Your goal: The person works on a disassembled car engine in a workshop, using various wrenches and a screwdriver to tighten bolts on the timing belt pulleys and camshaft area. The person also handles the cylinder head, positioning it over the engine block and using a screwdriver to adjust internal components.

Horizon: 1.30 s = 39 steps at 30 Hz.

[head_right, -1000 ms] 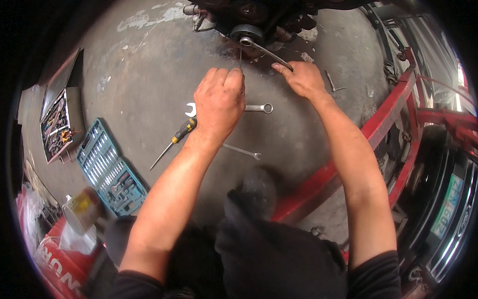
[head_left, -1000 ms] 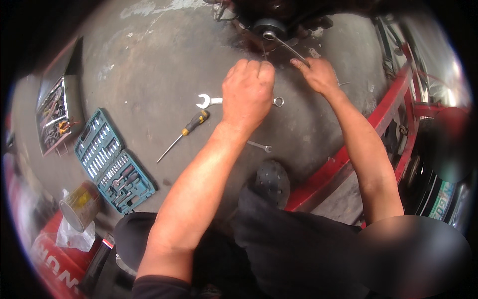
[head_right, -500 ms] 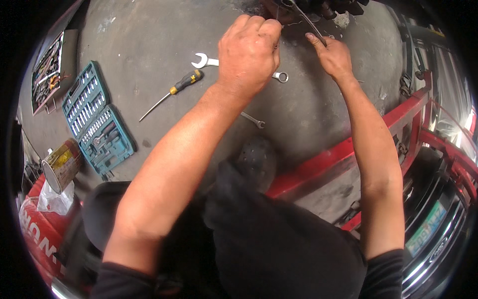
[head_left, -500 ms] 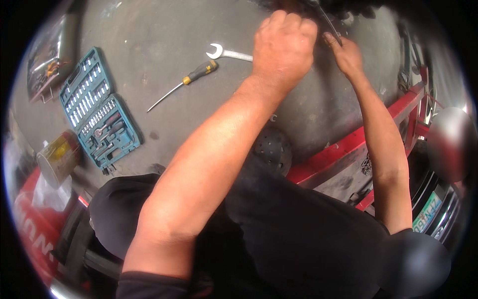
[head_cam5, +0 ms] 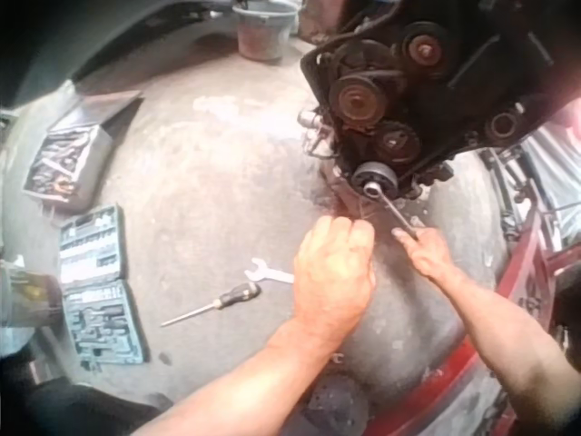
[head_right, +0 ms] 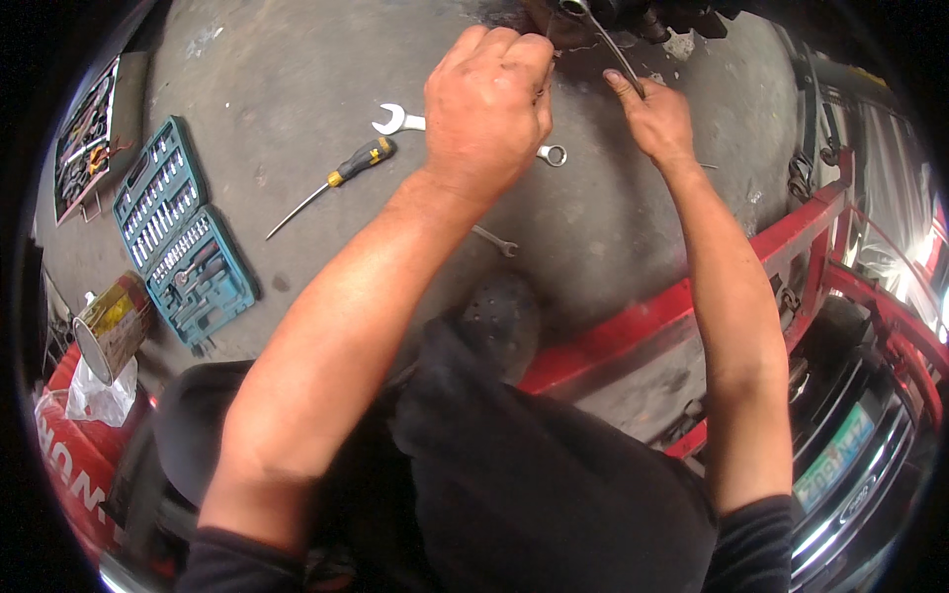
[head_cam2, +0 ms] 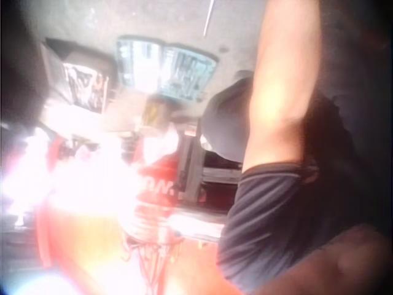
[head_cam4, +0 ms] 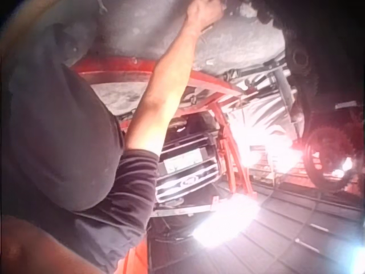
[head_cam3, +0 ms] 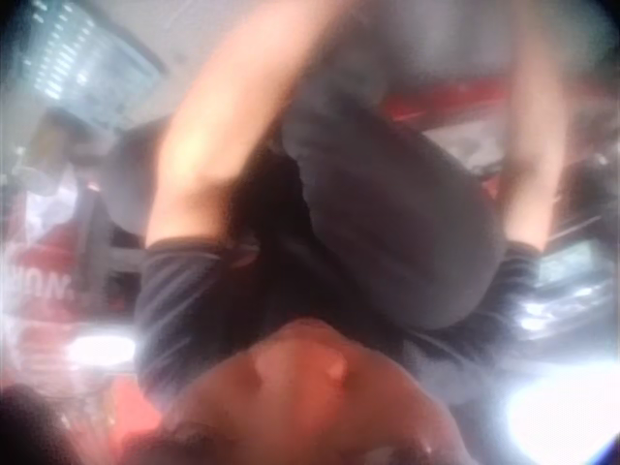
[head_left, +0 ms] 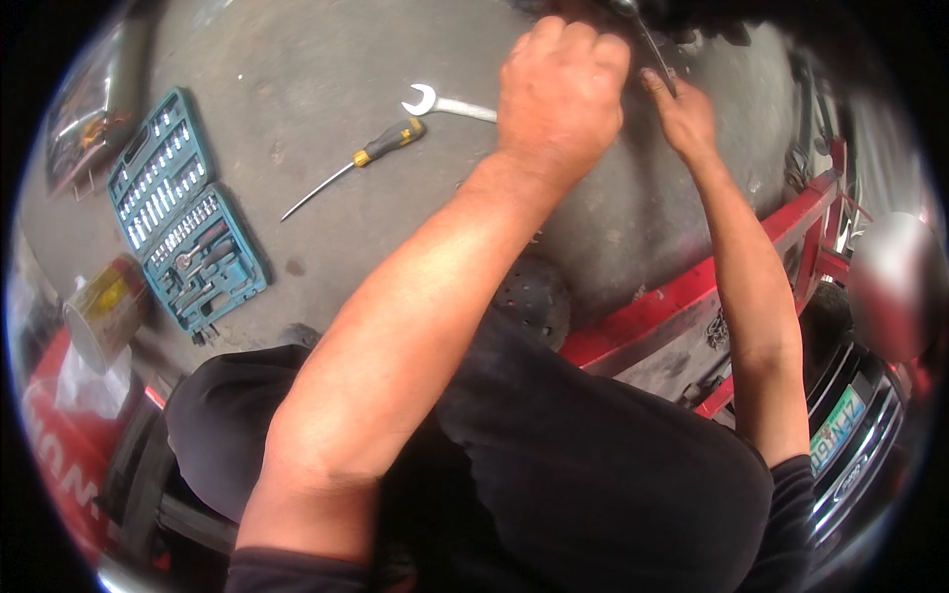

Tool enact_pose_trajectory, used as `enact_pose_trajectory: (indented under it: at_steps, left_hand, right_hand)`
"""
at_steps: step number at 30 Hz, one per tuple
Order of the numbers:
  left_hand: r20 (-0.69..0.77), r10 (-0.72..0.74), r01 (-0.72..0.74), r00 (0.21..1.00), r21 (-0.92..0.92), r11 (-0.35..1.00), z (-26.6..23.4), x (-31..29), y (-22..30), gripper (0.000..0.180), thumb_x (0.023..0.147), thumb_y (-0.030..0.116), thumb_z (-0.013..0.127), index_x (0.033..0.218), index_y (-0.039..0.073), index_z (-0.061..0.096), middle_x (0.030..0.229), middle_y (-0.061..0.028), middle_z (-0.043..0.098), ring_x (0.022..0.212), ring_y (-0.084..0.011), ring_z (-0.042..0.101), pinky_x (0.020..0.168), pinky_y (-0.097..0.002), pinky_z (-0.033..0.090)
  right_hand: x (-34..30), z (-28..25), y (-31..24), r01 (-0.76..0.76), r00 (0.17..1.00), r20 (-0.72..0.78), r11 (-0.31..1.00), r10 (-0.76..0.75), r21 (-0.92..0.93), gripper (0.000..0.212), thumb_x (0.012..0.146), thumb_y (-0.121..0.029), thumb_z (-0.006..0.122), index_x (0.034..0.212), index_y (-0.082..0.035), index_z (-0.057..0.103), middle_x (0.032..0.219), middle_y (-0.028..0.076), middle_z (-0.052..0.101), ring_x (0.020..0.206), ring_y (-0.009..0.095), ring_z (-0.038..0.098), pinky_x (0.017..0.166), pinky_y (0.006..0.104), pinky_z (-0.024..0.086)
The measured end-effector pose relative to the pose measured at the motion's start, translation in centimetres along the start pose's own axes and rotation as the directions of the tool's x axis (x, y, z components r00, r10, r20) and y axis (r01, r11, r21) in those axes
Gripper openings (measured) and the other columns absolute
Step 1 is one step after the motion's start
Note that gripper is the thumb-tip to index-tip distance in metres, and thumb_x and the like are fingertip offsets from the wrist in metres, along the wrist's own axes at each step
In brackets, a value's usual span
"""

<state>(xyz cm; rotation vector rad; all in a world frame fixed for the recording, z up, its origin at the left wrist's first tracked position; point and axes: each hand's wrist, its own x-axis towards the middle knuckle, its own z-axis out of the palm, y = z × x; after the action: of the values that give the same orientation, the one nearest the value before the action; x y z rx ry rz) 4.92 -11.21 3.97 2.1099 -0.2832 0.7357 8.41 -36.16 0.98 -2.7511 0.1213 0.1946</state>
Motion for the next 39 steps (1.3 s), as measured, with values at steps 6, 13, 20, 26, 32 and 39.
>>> enact_pose_trajectory:
  at_steps: [6, 13, 20, 26, 32, 39]
  left_hand:
    - [0.008, -0.03, 0.03, 1.0, -0.001, 1.0, -0.2, 0.1, 0.2, 0.011, 0.074, 0.002, 0.072, 0.079, 0.006, 0.063, 0.076, -0.0088, 0.062, 0.076, -0.0307, 0.06, 0.066, -0.0423, 0.051]
    - [0.053, -0.061, 0.06, 0.997, 0.029, 0.998, -0.6, 0.7, 0.0, 0.008, 0.077, 0.005, 0.07, 0.079, 0.007, 0.063, 0.078, -0.0083, 0.064, 0.078, -0.0298, 0.062, 0.069, -0.042, 0.054]
    - [0.069, 0.008, -0.013, 0.998, 0.073, 0.997, -0.5, 1.4, 0.3, 0.006, 0.079, 0.008, 0.069, 0.08, 0.007, 0.063, 0.081, -0.0085, 0.066, 0.081, -0.0307, 0.064, 0.073, -0.0425, 0.055]
    - [0.096, 0.031, -0.036, 0.995, 0.055, 0.998, -0.9, 1.1, -0.5, 0.01, 0.084, 0.01, 0.07, 0.081, 0.006, 0.061, 0.082, -0.0098, 0.066, 0.08, -0.0327, 0.063, 0.072, -0.0443, 0.053]
    - [0.129, 0.128, -0.14, 0.983, 0.091, 0.986, -0.6, 1.7, -0.9, 0.01, 0.085, 0.01, 0.07, 0.083, 0.006, 0.062, 0.085, -0.0101, 0.068, 0.086, -0.0327, 0.065, 0.075, -0.0449, 0.053]
    - [0.336, 0.25, -0.325, 0.908, 0.186, 0.927, -2.6, 3.6, -3.1, 0.009, 0.09, 0.015, 0.07, 0.096, 0.009, 0.071, 0.094, -0.0102, 0.072, 0.093, -0.0324, 0.067, 0.082, -0.0428, 0.054]
  right_hand:
    - [0.0, 0.7, 0.4, 0.033, 0.997, -0.065, 0.999, -0.034, -0.006, 0.075, 0.093, -0.072, 0.058, 0.079, 0.002, 0.066, 0.064, 0.017, 0.059, 0.064, 0.03, 0.056, 0.067, 0.0425, 0.048]
    - [-0.2, 0.5, -0.9, -0.006, 0.999, -0.049, 1.0, 0.005, -0.029, 0.075, 0.093, -0.071, 0.057, 0.077, 0.002, 0.066, 0.063, 0.017, 0.059, 0.063, 0.032, 0.055, 0.066, 0.0435, 0.047]
    - [0.1, 0.3, 0.0, 0.051, 0.997, -0.057, 0.997, -0.054, -0.064, 0.076, 0.093, -0.072, 0.056, 0.078, 0.002, 0.067, 0.066, 0.018, 0.061, 0.065, 0.033, 0.056, 0.068, 0.0444, 0.047]
    - [-0.3, 0.2, -0.9, 0.022, 0.999, -0.036, 0.999, -0.023, -0.025, 0.076, 0.093, -0.073, 0.054, 0.082, 0.0, 0.07, 0.068, 0.017, 0.063, 0.07, 0.035, 0.061, 0.071, 0.0448, 0.048]
    - [0.0, 0.1, -0.6, 0.033, 0.999, 0.012, 0.997, -0.032, -0.072, 0.077, 0.093, -0.075, 0.05, 0.087, -0.002, 0.073, 0.076, 0.02, 0.069, 0.079, 0.039, 0.066, 0.077, 0.0478, 0.05]
    - [0.6, -0.4, -1.4, 0.078, 0.994, 0.089, 0.988, -0.066, -0.136, 0.073, 0.097, -0.069, 0.047, 0.093, -0.002, 0.075, 0.095, 0.025, 0.072, 0.099, 0.044, 0.067, 0.09, 0.0517, 0.052]
